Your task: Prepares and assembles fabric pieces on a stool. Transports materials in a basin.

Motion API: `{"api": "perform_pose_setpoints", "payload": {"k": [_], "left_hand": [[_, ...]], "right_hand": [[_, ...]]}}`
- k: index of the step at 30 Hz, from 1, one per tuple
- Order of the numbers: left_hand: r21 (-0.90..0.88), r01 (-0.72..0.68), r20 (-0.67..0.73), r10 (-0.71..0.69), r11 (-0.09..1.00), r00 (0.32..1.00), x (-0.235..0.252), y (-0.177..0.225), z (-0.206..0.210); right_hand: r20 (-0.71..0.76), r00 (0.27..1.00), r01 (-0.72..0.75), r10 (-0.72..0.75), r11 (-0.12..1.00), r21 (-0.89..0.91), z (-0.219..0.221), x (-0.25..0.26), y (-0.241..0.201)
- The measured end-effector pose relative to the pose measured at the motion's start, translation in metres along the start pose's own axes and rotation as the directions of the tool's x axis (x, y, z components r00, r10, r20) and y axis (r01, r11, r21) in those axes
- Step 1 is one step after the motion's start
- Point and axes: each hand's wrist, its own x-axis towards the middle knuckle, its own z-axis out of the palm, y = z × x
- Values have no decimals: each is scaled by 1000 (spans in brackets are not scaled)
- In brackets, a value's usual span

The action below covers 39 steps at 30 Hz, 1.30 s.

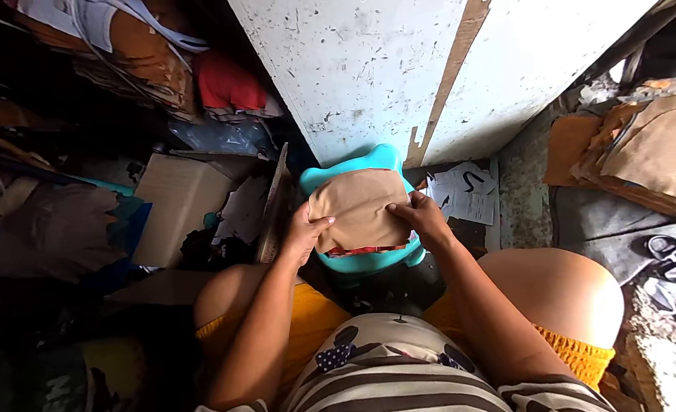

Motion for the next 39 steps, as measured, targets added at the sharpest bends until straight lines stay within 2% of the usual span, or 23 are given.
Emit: {"api": "perform_pose_setpoints", "payload": {"k": [6,12,19,22,26,30,32,35,37,39], "left_hand": [[-53,9,84,-4,999,996,-10,8,0],[-84,2,28,0,996,1000,-8,10,4],[26,-11,-23,12,1000,1000,-5,1,6],[32,-8,-32,9,999,999,-7,2,5],[42,18,-34,-17,999,999,-9,2,5],[141,37,-61,-29,989,998,-11,5,4],[261,-14,-115,46,965,992,-12,6,-1],[387,-236,-185,326,891,927,-10,12,-5],[416,-441,-102,523,795,846,-7,18,7],[488,-591,100,632,642,769,0,18,29]], "right_hand": [[59,998,7,-11,997,73,-2,2,-3],[27,1000,-1,-2,994,107,2,5,-4],[-14,1000,7,-8,999,-35,-3,9,-1],[-2,1000,5,-5,1000,2,-9,10,1],[-59,998,-12,13,1000,29,-17,12,2],[-107,994,-17,20,999,29,-20,14,5],[-105,994,-7,10,1000,27,-21,14,5],[-115,993,-7,8,1000,16,-21,14,4],[-123,992,-4,5,1000,11,-18,15,5],[-130,991,13,-12,1000,8,-15,17,7]]}}
